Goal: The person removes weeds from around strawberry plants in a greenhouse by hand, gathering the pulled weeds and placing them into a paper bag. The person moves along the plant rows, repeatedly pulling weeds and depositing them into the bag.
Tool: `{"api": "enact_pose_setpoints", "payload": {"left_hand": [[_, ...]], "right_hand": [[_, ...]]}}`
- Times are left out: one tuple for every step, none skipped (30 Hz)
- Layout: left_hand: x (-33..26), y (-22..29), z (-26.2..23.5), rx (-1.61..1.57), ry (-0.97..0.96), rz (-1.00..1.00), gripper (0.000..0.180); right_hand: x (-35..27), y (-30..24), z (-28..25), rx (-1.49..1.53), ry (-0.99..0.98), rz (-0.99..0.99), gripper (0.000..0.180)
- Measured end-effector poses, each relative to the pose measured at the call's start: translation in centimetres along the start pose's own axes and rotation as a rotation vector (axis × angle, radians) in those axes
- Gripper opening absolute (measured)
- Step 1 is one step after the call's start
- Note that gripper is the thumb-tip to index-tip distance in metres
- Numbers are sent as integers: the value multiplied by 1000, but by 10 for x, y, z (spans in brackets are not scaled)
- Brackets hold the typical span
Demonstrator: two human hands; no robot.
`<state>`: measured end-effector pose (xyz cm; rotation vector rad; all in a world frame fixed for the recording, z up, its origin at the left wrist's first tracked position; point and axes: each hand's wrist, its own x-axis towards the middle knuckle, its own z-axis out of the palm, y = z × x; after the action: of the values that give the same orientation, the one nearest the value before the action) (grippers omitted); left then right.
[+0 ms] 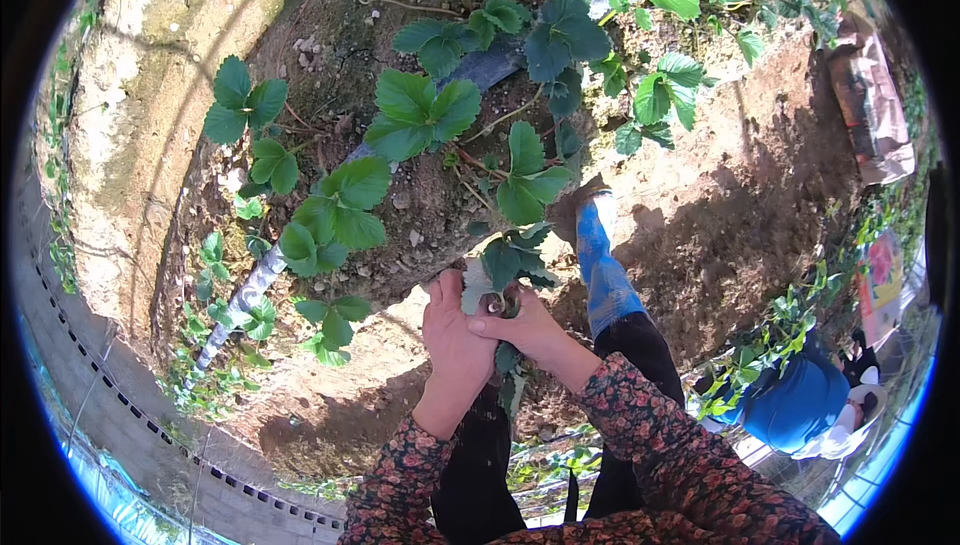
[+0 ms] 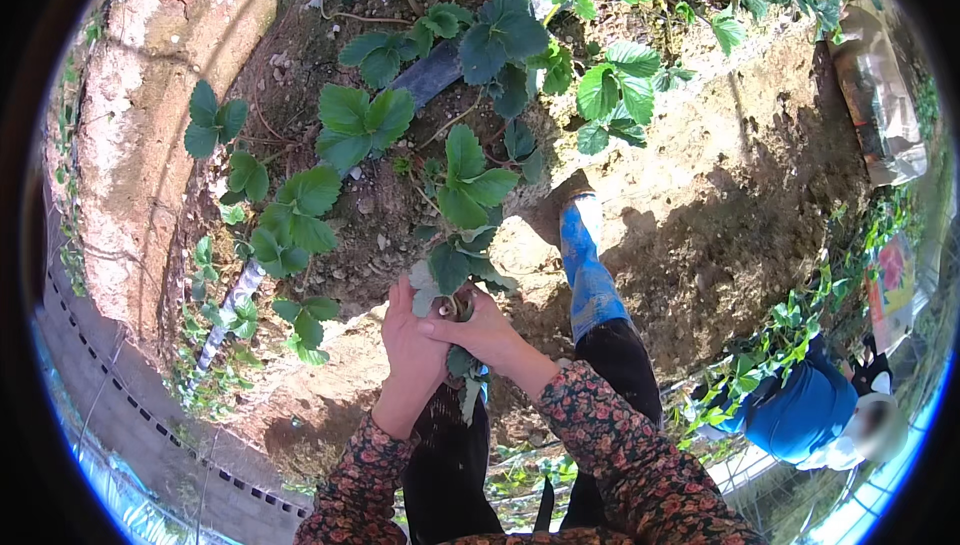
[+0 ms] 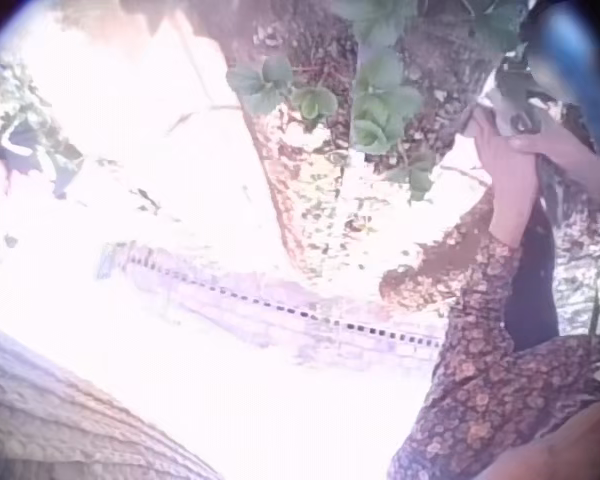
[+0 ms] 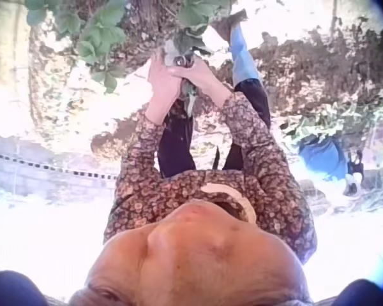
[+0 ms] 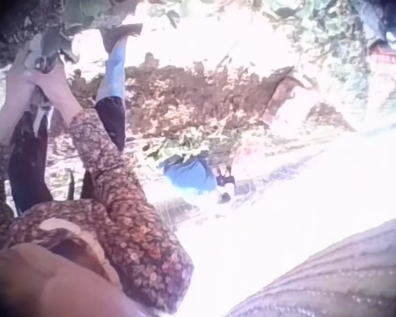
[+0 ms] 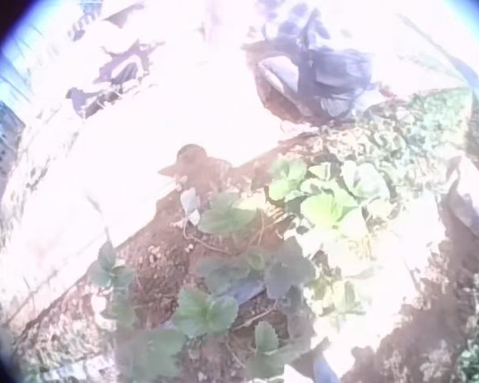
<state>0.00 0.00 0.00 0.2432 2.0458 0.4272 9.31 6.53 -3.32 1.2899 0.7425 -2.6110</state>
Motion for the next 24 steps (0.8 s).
{"api": "enact_pose_setpoints", "payload": {"left_hand": [[4,7,-2,359,63,173,39],[5,16,-10,595,-55,391,34],[-25,34,14,443,-117,474,31],[-21,39,7,422,-159,474,28],[-16,44,-3,401,-201,470,26],[-5,51,-20,320,-274,439,23],[3,55,-35,217,-347,405,21],[15,44,-43,20,-347,249,17],[24,50,-48,-264,-178,-15,14],[42,39,-50,-167,17,-1,12],[65,31,-49,-110,97,16,12],[77,25,-49,-76,182,139,14],[89,24,-45,-91,177,92,16],[102,26,-39,-105,172,47,17],[110,29,-30,-116,151,3,18],[110,39,-26,-49,194,-8,19],[108,52,-23,18,236,-19,19],[107,60,-23,90,279,-24,20],[108,61,-21,135,299,-30,19],[110,60,-18,181,319,-35,18],[112,60,-17,233,340,-37,17],[113,60,-19,230,304,-25,17],[114,59,-23,228,267,-14,17],[113,61,-28,226,237,-9,18]], "right_hand": [[4,-3,-6,48,32,76,55],[7,-10,-10,138,120,174,43],[-30,-8,-40,176,249,178,35],[-25,-15,-42,165,201,171,32],[-17,-22,-43,154,152,164,28],[-8,-25,-39,115,165,92,23],[-5,-30,-39,103,124,104,22],[-2,-36,-39,89,84,116,21],[0,-41,-39,70,46,127,20],[0,-41,-37,-65,15,96,19],[-1,-26,-41,-356,-43,86,19],[-6,-23,-36,-680,-162,-3,19],[-10,-21,-28,-1000,-282,-103,20],[-13,-22,-20,-1071,-379,-74,22],[-17,-23,-12,-1134,-465,-38,23],[-22,-22,-5,-1152,-468,7,24],[-24,-25,0,-1129,-457,-11,25],[-26,-29,6,-1104,-442,-35,25],[-28,-31,8,-1079,-428,-59,26],[-31,-26,5,-1067,-391,-90,25],[-31,-26,2,-1084,-365,-67,24],[-31,-27,-1,-1101,-339,-43,24],[-31,-27,-5,-1117,-313,-18,24],[-32,-23,-8,-1090,-271,-61,23]]}}
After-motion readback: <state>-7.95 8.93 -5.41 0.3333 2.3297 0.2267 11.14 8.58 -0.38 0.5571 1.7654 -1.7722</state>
